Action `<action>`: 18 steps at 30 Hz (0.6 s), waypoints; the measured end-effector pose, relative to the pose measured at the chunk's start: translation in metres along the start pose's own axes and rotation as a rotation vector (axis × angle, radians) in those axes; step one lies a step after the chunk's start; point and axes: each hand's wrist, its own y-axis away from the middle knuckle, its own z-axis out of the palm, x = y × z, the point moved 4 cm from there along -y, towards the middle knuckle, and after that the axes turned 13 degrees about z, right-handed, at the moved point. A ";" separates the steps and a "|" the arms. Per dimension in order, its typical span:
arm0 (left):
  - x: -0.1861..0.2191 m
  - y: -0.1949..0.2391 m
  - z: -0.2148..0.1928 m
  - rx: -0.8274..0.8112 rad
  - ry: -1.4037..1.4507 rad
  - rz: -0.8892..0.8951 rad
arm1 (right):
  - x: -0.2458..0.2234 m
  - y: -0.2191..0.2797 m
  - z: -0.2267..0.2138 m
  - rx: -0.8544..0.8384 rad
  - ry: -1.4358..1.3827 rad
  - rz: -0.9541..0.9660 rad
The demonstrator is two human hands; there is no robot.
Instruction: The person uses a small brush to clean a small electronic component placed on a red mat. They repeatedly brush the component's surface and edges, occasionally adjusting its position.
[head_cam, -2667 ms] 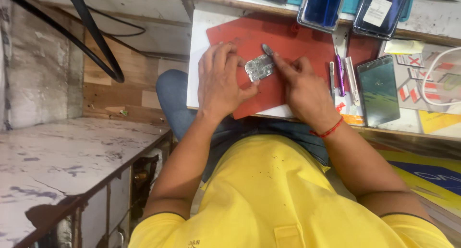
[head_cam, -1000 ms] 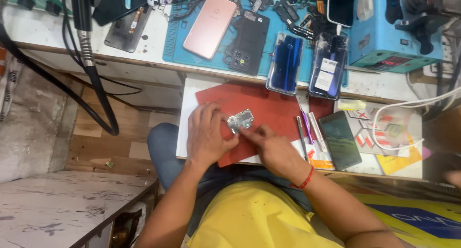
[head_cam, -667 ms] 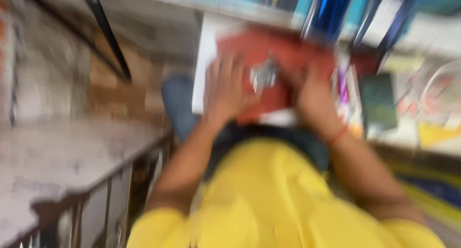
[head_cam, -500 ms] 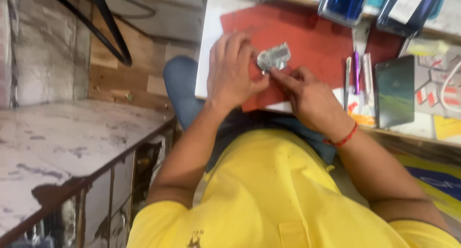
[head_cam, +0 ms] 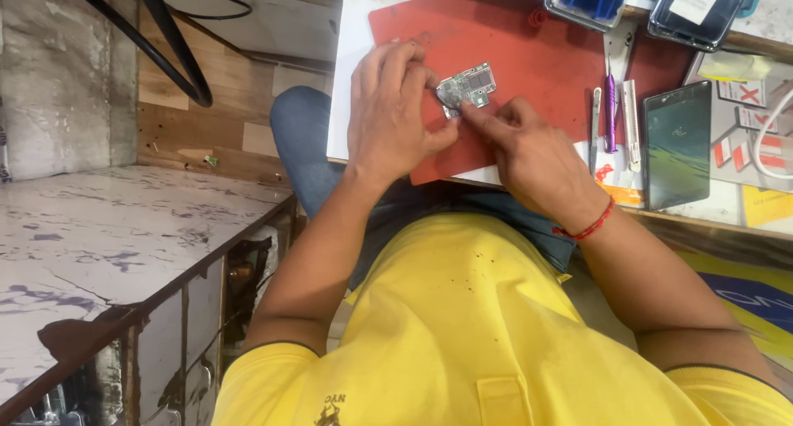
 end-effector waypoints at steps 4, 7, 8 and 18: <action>0.006 0.007 0.010 -0.016 0.003 -0.020 | 0.004 0.017 -0.007 0.050 0.041 0.152; 0.002 0.004 0.003 -0.010 0.002 -0.018 | -0.011 0.018 -0.002 -0.057 0.021 0.104; 0.001 0.001 0.001 -0.010 0.002 -0.011 | -0.014 0.014 -0.001 -0.059 0.033 0.110; -0.002 -0.010 0.004 0.009 0.037 -0.020 | -0.028 0.004 -0.014 -0.109 0.056 0.262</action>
